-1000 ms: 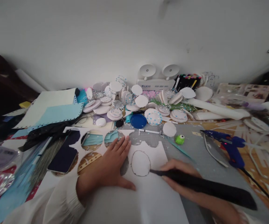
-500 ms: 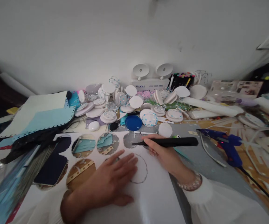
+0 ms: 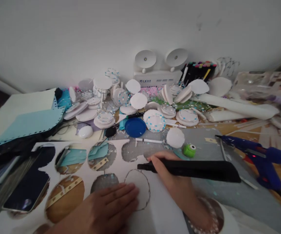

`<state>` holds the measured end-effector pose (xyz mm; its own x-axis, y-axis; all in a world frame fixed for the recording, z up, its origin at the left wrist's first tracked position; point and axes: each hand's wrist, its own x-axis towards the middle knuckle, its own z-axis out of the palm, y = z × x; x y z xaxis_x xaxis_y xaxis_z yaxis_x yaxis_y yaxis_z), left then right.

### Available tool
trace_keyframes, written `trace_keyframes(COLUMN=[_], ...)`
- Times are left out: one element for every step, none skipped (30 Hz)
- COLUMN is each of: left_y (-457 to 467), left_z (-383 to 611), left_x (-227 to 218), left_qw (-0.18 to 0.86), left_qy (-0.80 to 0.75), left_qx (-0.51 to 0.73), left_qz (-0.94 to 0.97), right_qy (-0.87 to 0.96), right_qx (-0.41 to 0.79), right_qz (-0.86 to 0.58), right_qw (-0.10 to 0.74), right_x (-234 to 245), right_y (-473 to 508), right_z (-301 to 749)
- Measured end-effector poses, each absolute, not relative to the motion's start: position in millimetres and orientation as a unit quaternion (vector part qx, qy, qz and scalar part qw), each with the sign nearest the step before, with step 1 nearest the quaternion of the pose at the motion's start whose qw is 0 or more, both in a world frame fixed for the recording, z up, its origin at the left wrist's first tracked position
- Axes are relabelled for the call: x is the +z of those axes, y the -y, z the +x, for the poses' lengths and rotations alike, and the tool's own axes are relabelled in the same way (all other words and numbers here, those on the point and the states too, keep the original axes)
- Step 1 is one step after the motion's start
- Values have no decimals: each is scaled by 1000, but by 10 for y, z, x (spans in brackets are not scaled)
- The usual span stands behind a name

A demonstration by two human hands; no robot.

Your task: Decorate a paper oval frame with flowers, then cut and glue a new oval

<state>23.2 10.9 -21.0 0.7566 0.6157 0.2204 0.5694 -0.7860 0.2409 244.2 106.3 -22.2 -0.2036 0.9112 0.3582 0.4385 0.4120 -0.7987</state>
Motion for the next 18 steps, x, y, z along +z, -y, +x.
trace_keyframes(left_y=[-116, -121, -125, -129, -132, -134, -136, -137, -137, -136, -134, -132, -130, -128, -127, -127, -126, -125], left_z=[230, 229, 229, 229, 230, 231, 232, 233, 234, 234, 234, 233, 232, 231, 232, 233, 237, 242], left_x=[-202, -197, -195, -194, -195, -196, -198, -198, -199, -199, -199, -199, -199, -200, -202, -204, -207, -208], left_qw=[79, 77, 75, 74, 74, 76, 77, 79, 83, 85, 86, 85, 84, 80, 78, 74, 71, 69], left_qy=[-317, -317, -316, -314, -314, -311, -311, -313, -317, -318, -319, -319, -319, -315, -314, -315, -318, -319], left_qx=[145, 149, 150, 150, 150, 150, 151, 155, 154, 155, 154, 154, 152, 150, 145, 141, 136, 134], left_qz=[934, 934, 934, 934, 934, 935, 935, 934, 932, 931, 931, 931, 932, 934, 935, 936, 936, 936], right_qy=[722, 719, 718, 718, 721, 724, 727, 731, 735, 739, 746, 755, 767, 783, 799, 814, 824, 831], right_qx=[280, 285, 290, 294, 295, 293, 289, 288, 287, 288, 290, 289, 287, 282, 278, 275, 274, 278], right_qz=[-469, -471, -472, -471, -469, -469, -468, -466, -464, -460, -455, -447, -435, -417, -395, -371, -350, -337], right_qw=[425, 424, 423, 420, 416, 413, 411, 407, 404, 399, 391, 383, 373, 365, 359, 353, 350, 345], right_x=[-217, -209, -201, -195, -192, -193, -198, -205, -213, -220, -224, -226, -226, -224, -223, -222, -222, -224], right_y=[-1055, -1047, -1040, -1033, -1027, -1020, -1013, -1005, -997, -991, -987, -987, -992, -1002, -1016, -1033, -1051, -1068], right_z=[2424, 2406, 2391, 2381, 2376, 2376, 2381, 2390, 2401, 2413, 2426, 2439, 2452, 2465, 2478, 2491, 2503, 2514])
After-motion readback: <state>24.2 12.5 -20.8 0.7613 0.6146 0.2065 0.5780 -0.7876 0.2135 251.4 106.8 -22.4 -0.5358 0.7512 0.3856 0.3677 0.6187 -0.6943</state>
